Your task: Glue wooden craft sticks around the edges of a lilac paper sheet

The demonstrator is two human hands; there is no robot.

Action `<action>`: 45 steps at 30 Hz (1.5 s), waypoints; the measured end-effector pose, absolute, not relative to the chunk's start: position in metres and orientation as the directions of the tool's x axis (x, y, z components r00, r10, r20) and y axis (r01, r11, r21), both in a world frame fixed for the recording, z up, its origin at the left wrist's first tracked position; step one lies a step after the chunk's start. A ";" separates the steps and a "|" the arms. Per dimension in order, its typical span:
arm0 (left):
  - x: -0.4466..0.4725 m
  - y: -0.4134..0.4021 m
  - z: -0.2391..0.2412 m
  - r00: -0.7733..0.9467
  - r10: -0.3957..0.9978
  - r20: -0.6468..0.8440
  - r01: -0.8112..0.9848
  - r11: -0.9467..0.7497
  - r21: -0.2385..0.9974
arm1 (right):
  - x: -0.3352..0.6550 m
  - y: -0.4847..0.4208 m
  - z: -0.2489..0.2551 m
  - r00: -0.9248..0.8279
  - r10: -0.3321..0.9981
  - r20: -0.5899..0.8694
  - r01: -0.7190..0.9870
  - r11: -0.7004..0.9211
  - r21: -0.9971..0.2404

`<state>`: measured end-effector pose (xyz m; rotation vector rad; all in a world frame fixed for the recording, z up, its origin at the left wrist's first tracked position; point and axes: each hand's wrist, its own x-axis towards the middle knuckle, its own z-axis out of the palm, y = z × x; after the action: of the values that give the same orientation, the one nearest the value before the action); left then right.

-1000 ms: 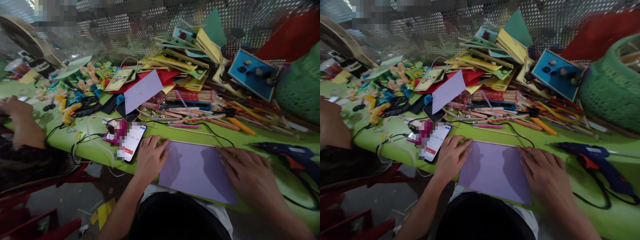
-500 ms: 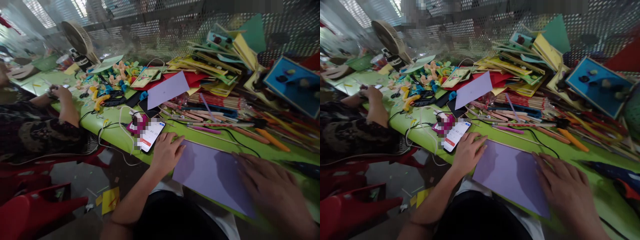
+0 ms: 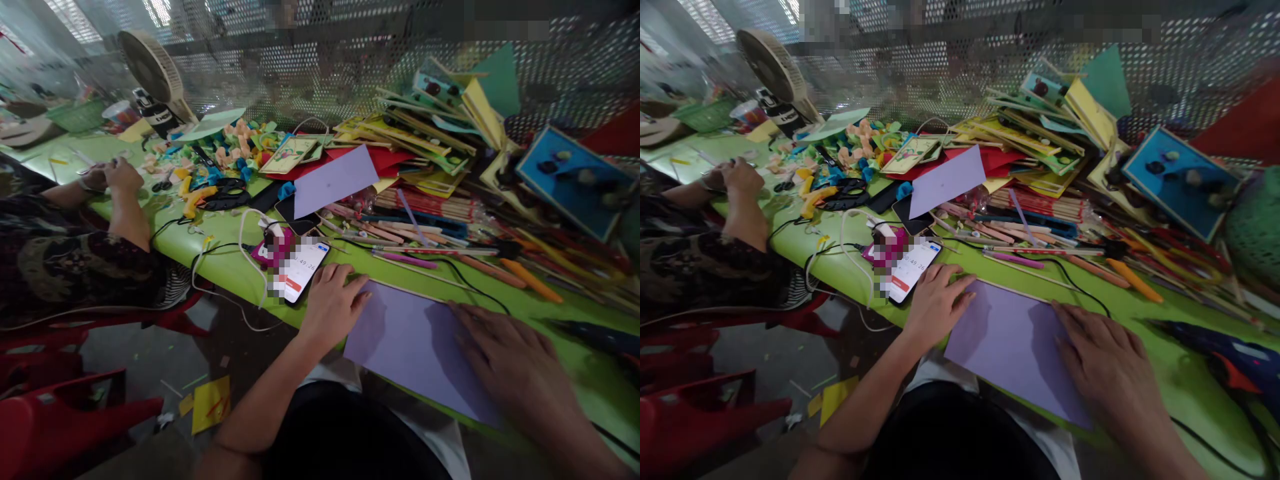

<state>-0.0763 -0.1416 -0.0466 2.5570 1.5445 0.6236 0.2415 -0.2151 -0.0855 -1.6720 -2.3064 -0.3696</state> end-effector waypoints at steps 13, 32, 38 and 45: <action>-0.077 -0.145 -0.050 0.382 0.873 0.301 0.830 -0.468 0.304 | 0.238 -0.213 -0.080 -0.287 0.915 0.285 0.956 0.290 0.032; -0.077 -0.140 -0.048 0.437 0.847 0.303 0.825 -0.511 0.240 | 0.229 -0.219 -0.069 -0.152 0.911 0.383 0.987 0.156 0.021; -0.076 -0.139 -0.047 0.448 0.847 0.286 0.829 -0.514 0.221 | 0.227 -0.218 -0.066 -0.144 0.919 0.367 0.989 0.144 0.027; -0.076 -0.141 -0.044 0.461 0.830 0.313 0.820 -0.534 0.207 | 0.229 -0.225 -0.060 -0.081 0.880 0.467 0.995 0.099 -0.013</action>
<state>-0.0764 -0.1408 -0.0444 2.6622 1.5038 0.5942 0.2285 -0.2252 -0.0602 -1.8411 -2.0269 -0.4422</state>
